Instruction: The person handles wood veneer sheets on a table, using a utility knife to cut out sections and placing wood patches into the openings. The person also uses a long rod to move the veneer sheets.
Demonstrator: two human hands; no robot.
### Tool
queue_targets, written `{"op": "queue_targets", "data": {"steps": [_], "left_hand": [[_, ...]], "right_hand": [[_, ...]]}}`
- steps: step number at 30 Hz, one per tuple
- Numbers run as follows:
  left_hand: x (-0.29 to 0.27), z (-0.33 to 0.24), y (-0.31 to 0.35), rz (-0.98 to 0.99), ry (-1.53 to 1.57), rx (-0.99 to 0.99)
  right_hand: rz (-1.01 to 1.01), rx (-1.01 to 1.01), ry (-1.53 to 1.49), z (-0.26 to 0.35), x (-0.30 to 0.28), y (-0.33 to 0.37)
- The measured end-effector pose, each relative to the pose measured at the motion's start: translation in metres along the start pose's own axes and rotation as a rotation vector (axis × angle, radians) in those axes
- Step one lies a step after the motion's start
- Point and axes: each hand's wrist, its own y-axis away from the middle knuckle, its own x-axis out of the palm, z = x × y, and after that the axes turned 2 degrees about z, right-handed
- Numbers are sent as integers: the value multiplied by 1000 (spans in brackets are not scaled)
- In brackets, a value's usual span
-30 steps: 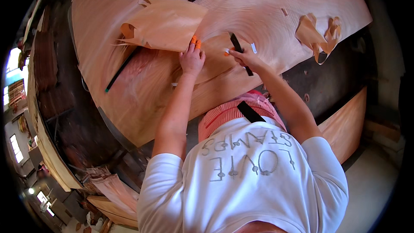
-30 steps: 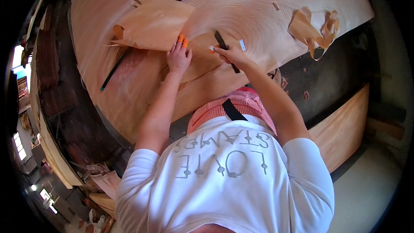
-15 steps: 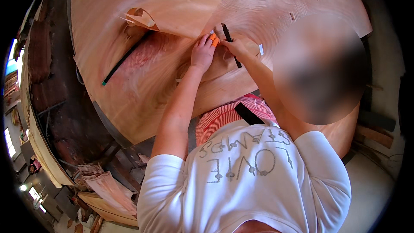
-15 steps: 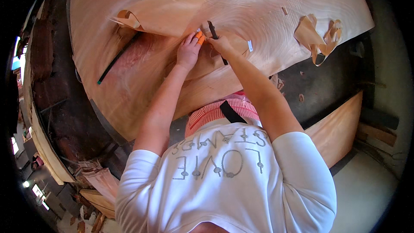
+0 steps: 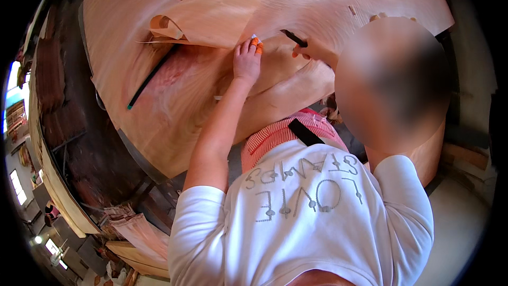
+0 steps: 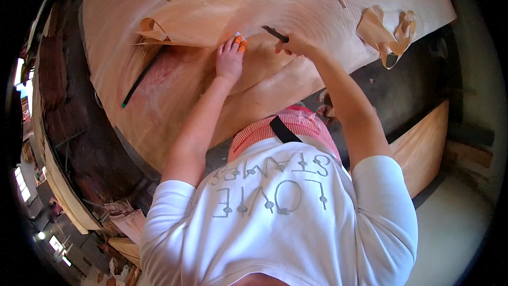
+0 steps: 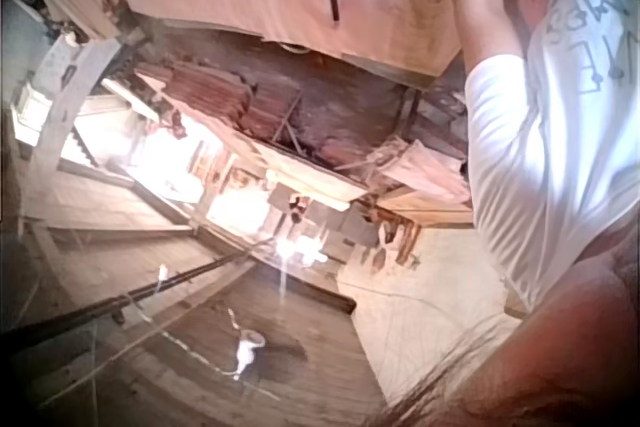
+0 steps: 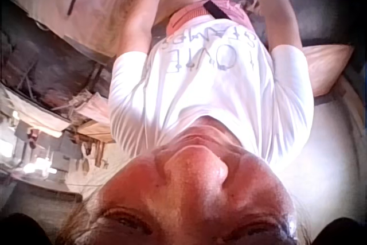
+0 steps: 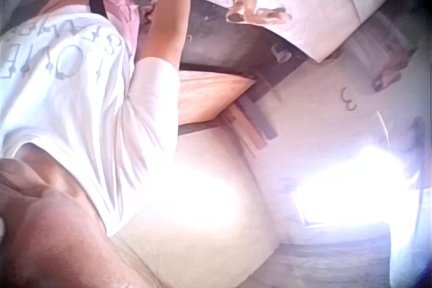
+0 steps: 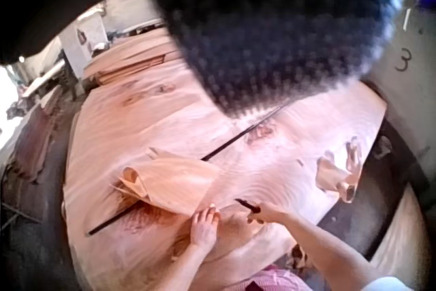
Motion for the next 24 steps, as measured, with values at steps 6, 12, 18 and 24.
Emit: {"op": "queue_targets", "data": {"steps": [6,12,18,24], "left_hand": [[-6,-47,42,131,221,-77],[-19,-92,74,216,355,-33],[-24,-105,58,346,310,73],[-26,-112,55,410,132,105]], "right_hand": [[17,80,-648,-82,94,35],[-169,146,-641,-96,125,39],[-181,79,-605,-92,121,43],[-286,-179,-79,-138,123,33]]}}
